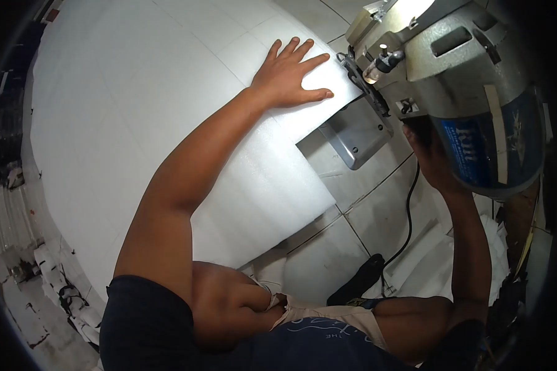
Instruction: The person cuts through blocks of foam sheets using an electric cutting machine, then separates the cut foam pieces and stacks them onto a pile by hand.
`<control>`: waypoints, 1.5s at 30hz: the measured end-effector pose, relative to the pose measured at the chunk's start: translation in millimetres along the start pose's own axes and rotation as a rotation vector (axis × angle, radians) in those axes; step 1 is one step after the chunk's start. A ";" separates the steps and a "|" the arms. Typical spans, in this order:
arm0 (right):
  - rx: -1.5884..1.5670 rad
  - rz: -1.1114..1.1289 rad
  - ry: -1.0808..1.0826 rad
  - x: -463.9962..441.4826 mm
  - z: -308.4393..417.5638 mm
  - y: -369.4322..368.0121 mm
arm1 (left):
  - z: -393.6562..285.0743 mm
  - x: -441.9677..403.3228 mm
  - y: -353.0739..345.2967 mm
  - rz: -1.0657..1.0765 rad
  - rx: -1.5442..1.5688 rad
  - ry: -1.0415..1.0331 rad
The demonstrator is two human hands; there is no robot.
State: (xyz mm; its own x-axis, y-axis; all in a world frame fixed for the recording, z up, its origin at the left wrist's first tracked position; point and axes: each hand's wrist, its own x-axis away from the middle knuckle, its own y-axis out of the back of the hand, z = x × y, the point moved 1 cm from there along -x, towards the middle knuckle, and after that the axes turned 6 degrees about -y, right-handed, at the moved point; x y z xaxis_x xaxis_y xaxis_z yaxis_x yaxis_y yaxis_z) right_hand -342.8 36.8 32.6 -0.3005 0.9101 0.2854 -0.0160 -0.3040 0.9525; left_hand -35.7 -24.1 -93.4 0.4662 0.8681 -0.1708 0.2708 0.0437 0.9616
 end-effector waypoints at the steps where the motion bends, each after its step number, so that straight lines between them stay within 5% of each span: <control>1: 0.004 0.020 -0.013 -0.5 -0.1 1.2 | -0.7 1.4 -0.4 0.001 0.014 -0.004; 8: -0.083 -0.373 0.240 -11.9 -8.1 -9.7 | 0.3 2.2 -0.9 -0.018 0.021 -0.001; 11: -0.064 -0.096 0.147 -16.5 -5.2 -3.3 | -0.5 1.8 2.2 -0.007 0.028 0.002; 14: -0.068 -0.328 0.218 -17.7 3.9 3.2 | -0.4 1.4 2.1 -0.016 0.032 0.008; 17: -0.043 -0.094 0.120 -23.6 9.0 4.6 | 0.3 1.7 1.9 -0.009 0.031 0.010; 20: -0.080 -0.517 0.341 -28.6 17.9 6.1 | 0.5 1.2 4.6 0.005 0.046 0.018; 22: -0.038 -0.545 0.314 -33.2 17.5 4.2 | 1.7 0.5 4.0 0.010 0.054 0.025; 40: -0.137 -0.381 0.194 -66.9 31.4 -0.6 | 10.0 6.1 8.4 -0.060 0.074 -0.021; 43: 0.132 -0.629 0.350 -73.7 27.0 -9.0 | 19.0 3.4 15.6 -0.089 0.142 -0.017; 45: 0.029 -0.596 0.311 -74.4 28.8 -6.8 | 42.3 3.1 28.8 -0.111 0.552 0.107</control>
State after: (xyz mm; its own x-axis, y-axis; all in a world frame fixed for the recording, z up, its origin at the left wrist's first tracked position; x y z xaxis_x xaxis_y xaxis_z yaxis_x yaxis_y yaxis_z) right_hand -292.9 -20.7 8.0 -0.5090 0.7951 -0.3296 -0.2399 0.2367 0.9415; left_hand 9.2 -41.1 -75.3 0.3297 0.9196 -0.2136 0.7266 -0.1027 0.6794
